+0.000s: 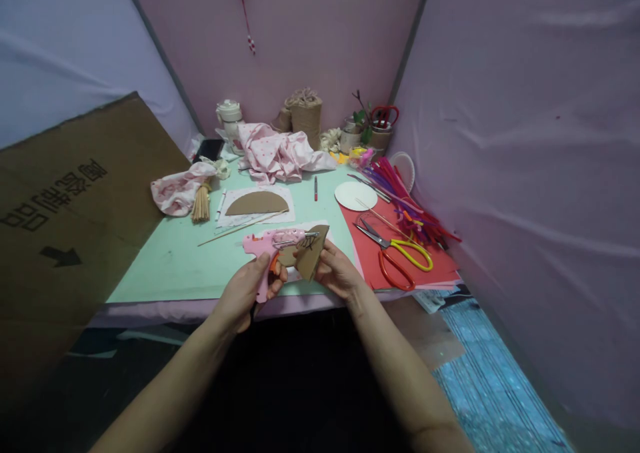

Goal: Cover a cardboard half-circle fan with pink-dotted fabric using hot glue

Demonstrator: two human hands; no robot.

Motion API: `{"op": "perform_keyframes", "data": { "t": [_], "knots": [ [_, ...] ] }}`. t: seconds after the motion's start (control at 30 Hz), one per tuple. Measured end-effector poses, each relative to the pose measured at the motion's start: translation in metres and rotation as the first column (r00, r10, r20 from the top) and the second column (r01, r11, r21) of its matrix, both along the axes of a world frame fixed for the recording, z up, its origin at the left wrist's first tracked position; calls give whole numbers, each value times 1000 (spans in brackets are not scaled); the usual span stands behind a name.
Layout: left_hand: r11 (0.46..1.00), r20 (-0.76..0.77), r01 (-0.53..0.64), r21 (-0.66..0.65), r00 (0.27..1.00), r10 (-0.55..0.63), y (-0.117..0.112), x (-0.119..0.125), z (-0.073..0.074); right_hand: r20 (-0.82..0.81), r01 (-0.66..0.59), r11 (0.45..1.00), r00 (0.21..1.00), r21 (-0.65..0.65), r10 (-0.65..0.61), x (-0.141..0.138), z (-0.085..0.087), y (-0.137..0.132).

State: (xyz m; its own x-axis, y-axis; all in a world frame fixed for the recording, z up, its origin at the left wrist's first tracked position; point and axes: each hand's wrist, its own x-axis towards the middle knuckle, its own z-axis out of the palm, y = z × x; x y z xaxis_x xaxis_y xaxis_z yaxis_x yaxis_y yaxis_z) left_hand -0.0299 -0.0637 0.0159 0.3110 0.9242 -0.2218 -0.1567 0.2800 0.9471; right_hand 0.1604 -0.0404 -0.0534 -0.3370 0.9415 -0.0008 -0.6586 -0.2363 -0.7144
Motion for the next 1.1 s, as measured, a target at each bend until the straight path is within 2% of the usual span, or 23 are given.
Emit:
{"op": "perform_keyframes", "data": {
  "t": [0.2,0.47,0.77,1.1],
  "knots": [
    [1000,-25,-9,13,1000,9,6,7,3,27,-24,1000,999,-1,24,1,-1,-2],
    [1000,-7,-4,10,1000,4,2,5,-2,2,-5,1000,1000,-3,5,1,-1,-2],
    [999,-50,43,7,998,-43,-4,0,-7,-47,106,993,993,-49,-108,1,5,1],
    [996,-99,84,3,992,-83,-8,-5,-9,-54,183,983,982,-8,-183,6,3,5]
  ]
}}
